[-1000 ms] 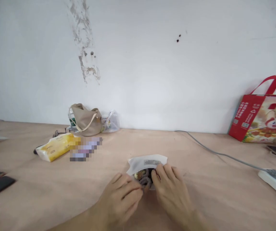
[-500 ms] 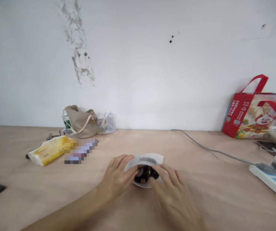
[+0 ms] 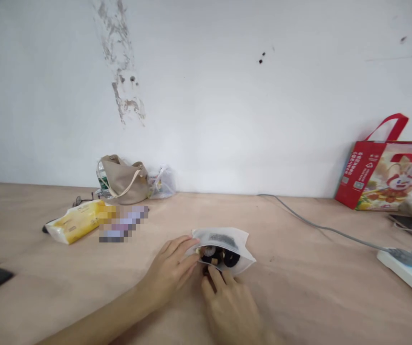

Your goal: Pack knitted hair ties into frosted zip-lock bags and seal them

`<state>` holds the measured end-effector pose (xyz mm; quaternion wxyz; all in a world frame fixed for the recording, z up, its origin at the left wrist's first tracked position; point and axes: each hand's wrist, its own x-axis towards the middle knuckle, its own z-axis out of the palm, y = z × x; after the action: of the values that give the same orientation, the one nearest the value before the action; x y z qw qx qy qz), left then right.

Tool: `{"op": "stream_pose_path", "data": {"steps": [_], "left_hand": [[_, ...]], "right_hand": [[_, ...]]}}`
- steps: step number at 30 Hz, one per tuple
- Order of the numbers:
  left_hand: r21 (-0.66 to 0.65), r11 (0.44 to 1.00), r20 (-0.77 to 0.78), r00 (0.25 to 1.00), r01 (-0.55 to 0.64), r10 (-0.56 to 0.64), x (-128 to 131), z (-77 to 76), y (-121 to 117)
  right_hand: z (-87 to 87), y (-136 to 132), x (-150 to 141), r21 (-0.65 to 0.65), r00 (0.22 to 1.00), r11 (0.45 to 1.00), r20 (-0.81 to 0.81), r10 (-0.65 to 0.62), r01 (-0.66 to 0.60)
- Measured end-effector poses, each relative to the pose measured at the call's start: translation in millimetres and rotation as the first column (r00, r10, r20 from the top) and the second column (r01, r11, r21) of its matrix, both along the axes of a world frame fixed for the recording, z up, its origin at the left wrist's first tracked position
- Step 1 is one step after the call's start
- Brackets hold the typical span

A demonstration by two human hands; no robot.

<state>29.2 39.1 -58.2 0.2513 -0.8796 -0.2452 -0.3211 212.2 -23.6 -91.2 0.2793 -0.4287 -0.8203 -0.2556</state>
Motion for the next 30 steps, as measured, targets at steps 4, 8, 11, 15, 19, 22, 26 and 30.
{"op": "stream_pose_path", "data": {"steps": [4, 8, 11, 15, 19, 22, 26, 30], "left_hand": [[-0.023, 1.000, 0.018, 1.000, 0.017, -0.016, 1, -7.8, 7], [-0.094, 0.995, 0.045, 0.998, 0.036, -0.032, -3, -8.6, 6], [-0.185, 0.978, 0.080, 0.993, 0.096, -0.082, -5, -3.7, 1], [-0.242, 0.955, 0.145, 0.980, 0.169, -0.137, -3, 7.6, -7], [-0.264, 0.944, 0.236, 0.963, 0.195, -0.133, -1, 21.9, -15], [-0.312, 0.932, 0.282, 0.955, 0.182, -0.092, -3, 32.1, -19], [-0.393, 0.902, 0.314, 0.948, 0.177, -0.049, -7, 41.9, -22], [-0.417, 0.886, 0.338, 0.939, 0.204, -0.058, -13, 50.7, -24]], "right_hand": [[1.5, 2, -2, -0.041, 0.996, 0.996, 0.031, 0.078, -0.077], [5.6, -3, 6, -0.014, 0.983, 0.984, 0.017, 0.180, -0.180], [17.4, -2, 17, 0.026, 0.986, 0.986, -0.029, 0.167, -0.166], [36.9, 8, 31, 0.032, 0.997, 0.997, -0.035, 0.069, -0.068], [45.0, 11, 50, 0.033, 0.989, 0.991, -0.069, 0.128, -0.126], [45.2, 8, 68, -0.014, 0.985, 0.990, -0.099, 0.141, -0.143], [48.2, 6, 86, -0.060, 0.993, 0.996, -0.101, 0.058, -0.065], [61.2, 6, 92, -0.081, 0.986, 0.996, -0.169, 0.009, -0.023]]}}
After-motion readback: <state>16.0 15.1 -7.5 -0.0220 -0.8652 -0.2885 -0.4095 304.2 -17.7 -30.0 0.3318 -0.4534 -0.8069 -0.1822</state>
